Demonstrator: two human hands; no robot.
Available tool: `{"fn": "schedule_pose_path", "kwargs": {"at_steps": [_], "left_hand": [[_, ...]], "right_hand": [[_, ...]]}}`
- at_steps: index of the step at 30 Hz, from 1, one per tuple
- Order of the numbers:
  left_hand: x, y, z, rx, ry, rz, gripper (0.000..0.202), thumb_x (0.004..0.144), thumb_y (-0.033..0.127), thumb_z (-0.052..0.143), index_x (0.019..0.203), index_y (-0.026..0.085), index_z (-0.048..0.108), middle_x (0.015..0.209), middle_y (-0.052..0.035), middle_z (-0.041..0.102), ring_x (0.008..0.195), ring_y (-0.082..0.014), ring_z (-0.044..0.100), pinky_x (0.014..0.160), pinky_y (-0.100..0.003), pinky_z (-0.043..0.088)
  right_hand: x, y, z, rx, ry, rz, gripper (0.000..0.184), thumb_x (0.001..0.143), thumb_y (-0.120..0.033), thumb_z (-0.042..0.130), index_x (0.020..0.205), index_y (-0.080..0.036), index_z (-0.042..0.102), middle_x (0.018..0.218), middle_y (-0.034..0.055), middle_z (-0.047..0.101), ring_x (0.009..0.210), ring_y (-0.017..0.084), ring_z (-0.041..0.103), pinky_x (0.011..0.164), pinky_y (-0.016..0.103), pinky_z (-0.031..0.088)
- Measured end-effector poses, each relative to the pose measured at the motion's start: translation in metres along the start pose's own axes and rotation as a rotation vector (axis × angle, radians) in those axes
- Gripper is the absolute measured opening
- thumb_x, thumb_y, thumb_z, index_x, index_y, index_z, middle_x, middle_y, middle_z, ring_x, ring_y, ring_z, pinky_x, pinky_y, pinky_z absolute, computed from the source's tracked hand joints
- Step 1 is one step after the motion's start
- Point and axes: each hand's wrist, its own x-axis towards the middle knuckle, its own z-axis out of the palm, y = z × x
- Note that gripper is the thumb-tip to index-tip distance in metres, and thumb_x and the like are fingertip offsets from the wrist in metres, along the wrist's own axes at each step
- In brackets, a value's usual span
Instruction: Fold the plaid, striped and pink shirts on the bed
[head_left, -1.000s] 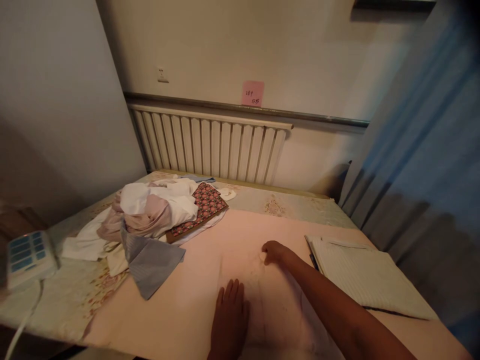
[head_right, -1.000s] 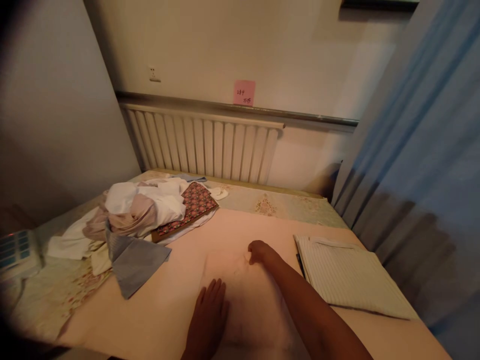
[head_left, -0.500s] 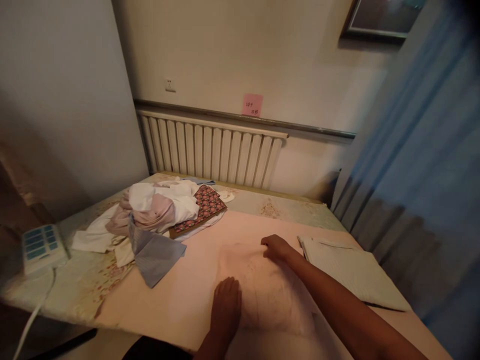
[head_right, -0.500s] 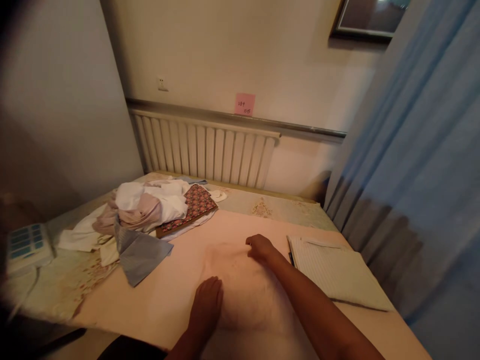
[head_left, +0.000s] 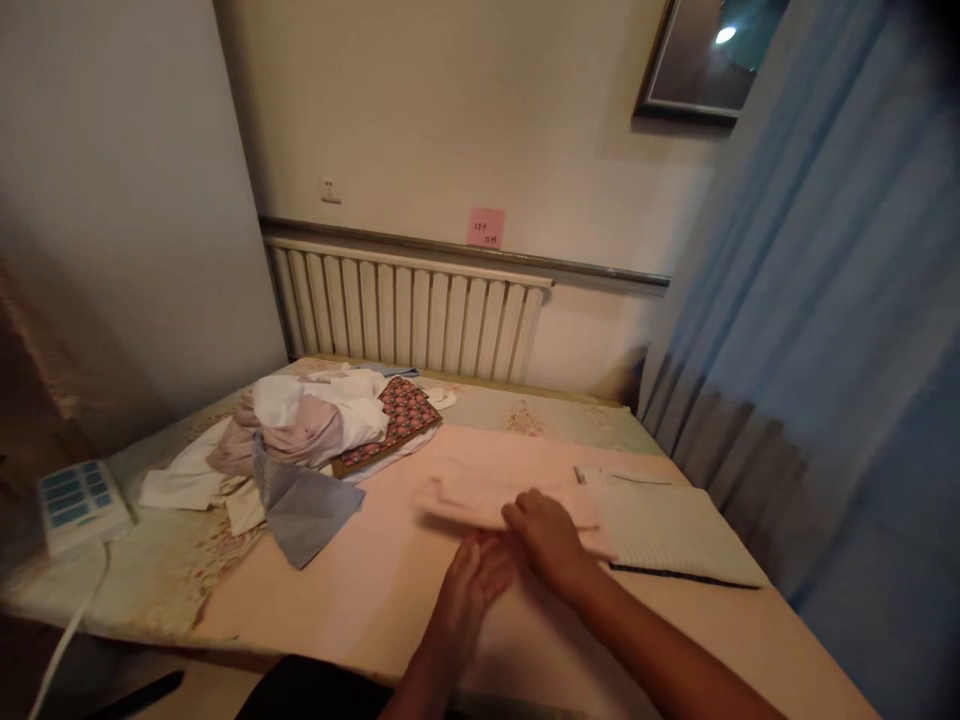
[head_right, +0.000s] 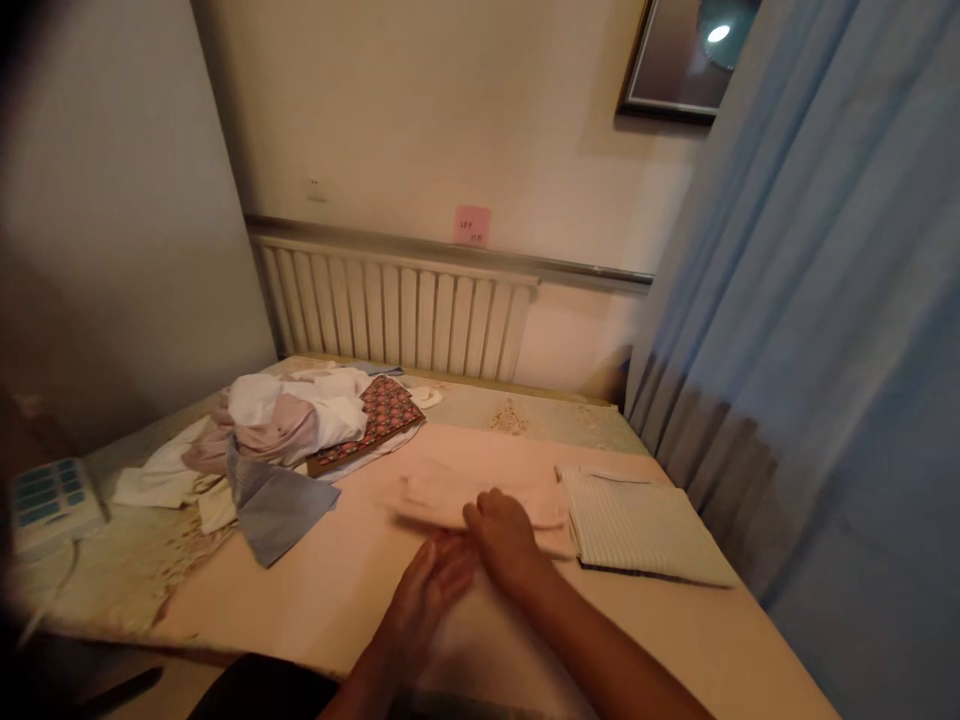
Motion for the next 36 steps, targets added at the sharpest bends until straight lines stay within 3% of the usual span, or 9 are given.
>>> {"fn": "schedule_pose_path", "kwargs": {"at_steps": [5, 8, 11, 14, 18, 21, 27, 32, 36], "left_hand": [[-0.04, -0.046, -0.022, -0.042, 0.105, -0.134, 0.042, 0.073, 0.054, 0.069, 0.093, 0.018, 0.06, 0.099, -0.0105, 0.07, 0.098, -0.0254, 0.067, 0.087, -0.04, 0.051], [-0.046, -0.057, -0.025, -0.053, 0.193, -0.137, 0.038, 0.07, 0.047, 0.074, 0.087, 0.018, 0.057, 0.086, -0.0059, 0.07, 0.084, -0.0223, 0.068, 0.08, -0.037, 0.053], [-0.041, -0.059, -0.022, -0.054, 0.245, -0.148, 0.034, 0.074, 0.041, 0.071, 0.094, 0.019, 0.055, 0.094, -0.0056, 0.07, 0.087, -0.0215, 0.069, 0.083, -0.037, 0.053], [-0.034, -0.06, -0.018, -0.022, 0.338, -0.197, 0.028, 0.081, 0.034, 0.063, 0.101, 0.02, 0.051, 0.102, -0.0073, 0.069, 0.085, -0.0202, 0.069, 0.082, -0.036, 0.054], [-0.028, -0.063, -0.014, 0.016, 0.425, -0.19, 0.023, 0.084, 0.026, 0.058, 0.102, 0.018, 0.048, 0.098, -0.0079, 0.067, 0.076, -0.0182, 0.069, 0.076, -0.035, 0.055], [-0.023, -0.067, -0.013, 0.04, 0.471, -0.174, 0.023, 0.083, 0.023, 0.058, 0.102, 0.019, 0.047, 0.092, -0.0068, 0.066, 0.071, -0.0183, 0.069, 0.071, -0.035, 0.056], [-0.013, -0.072, -0.016, 0.112, 0.625, -0.153, 0.02, 0.08, 0.016, 0.056, 0.097, 0.019, 0.046, 0.079, -0.0025, 0.061, 0.068, -0.0178, 0.064, 0.065, -0.033, 0.054], [-0.013, -0.069, -0.013, 0.154, 0.665, -0.146, 0.017, 0.081, 0.018, 0.053, 0.094, 0.021, 0.042, 0.08, -0.0013, 0.056, 0.068, -0.016, 0.061, 0.061, -0.031, 0.053], [-0.013, -0.064, -0.009, 0.207, 0.706, -0.116, 0.017, 0.081, 0.021, 0.053, 0.093, 0.022, 0.04, 0.081, -0.0006, 0.054, 0.069, -0.015, 0.058, 0.058, -0.028, 0.05]], "right_hand": [[-0.075, -0.059, 0.094, 0.159, -0.083, 0.04, 0.002, 0.081, -0.022, 0.063, 0.08, -0.023, 0.062, 0.082, 0.0025, 0.064, 0.076, 0.018, 0.056, 0.064, 0.027, 0.038], [-0.098, -0.066, 0.111, 0.352, -0.063, 0.112, 0.003, 0.083, -0.026, 0.06, 0.082, -0.024, 0.062, 0.085, 0.0025, 0.064, 0.08, 0.018, 0.057, 0.067, 0.026, 0.041], [-0.098, -0.039, 0.107, 0.516, 0.0, 0.185, 0.016, 0.087, -0.026, 0.051, 0.096, -0.024, 0.063, 0.093, 0.0026, 0.066, 0.086, 0.017, 0.059, 0.075, 0.026, 0.044], [-0.085, 0.011, 0.106, 0.497, 0.013, 0.322, 0.025, 0.091, -0.025, 0.041, 0.098, -0.021, 0.065, 0.095, 0.0052, 0.067, 0.09, 0.018, 0.059, 0.081, 0.028, 0.044], [-0.066, 0.075, 0.125, 0.367, -0.055, 0.455, 0.036, 0.091, -0.022, 0.035, 0.109, -0.015, 0.065, 0.106, 0.0107, 0.067, 0.101, 0.022, 0.059, 0.093, 0.033, 0.04], [-0.056, 0.102, 0.143, 0.362, -0.103, 0.48, 0.041, 0.09, -0.021, 0.035, 0.12, -0.012, 0.061, 0.12, 0.0134, 0.064, 0.112, 0.022, 0.056, 0.098, 0.033, 0.036], [-0.044, 0.114, 0.164, 0.37, -0.237, 0.502, 0.037, 0.083, -0.017, 0.045, 0.114, -0.013, 0.063, 0.109, 0.0119, 0.068, 0.103, 0.021, 0.06, 0.093, 0.031, 0.038], [-0.042, 0.117, 0.169, 0.374, -0.261, 0.506, 0.044, 0.086, -0.017, 0.044, 0.128, -0.01, 0.054, 0.133, 0.0141, 0.056, 0.125, 0.02, 0.047, 0.105, 0.028, 0.027], [-0.038, 0.121, 0.169, 0.392, -0.279, 0.573, 0.038, 0.085, -0.016, 0.044, 0.118, -0.011, 0.06, 0.118, 0.0141, 0.064, 0.114, 0.022, 0.054, 0.099, 0.03, 0.032]]}}
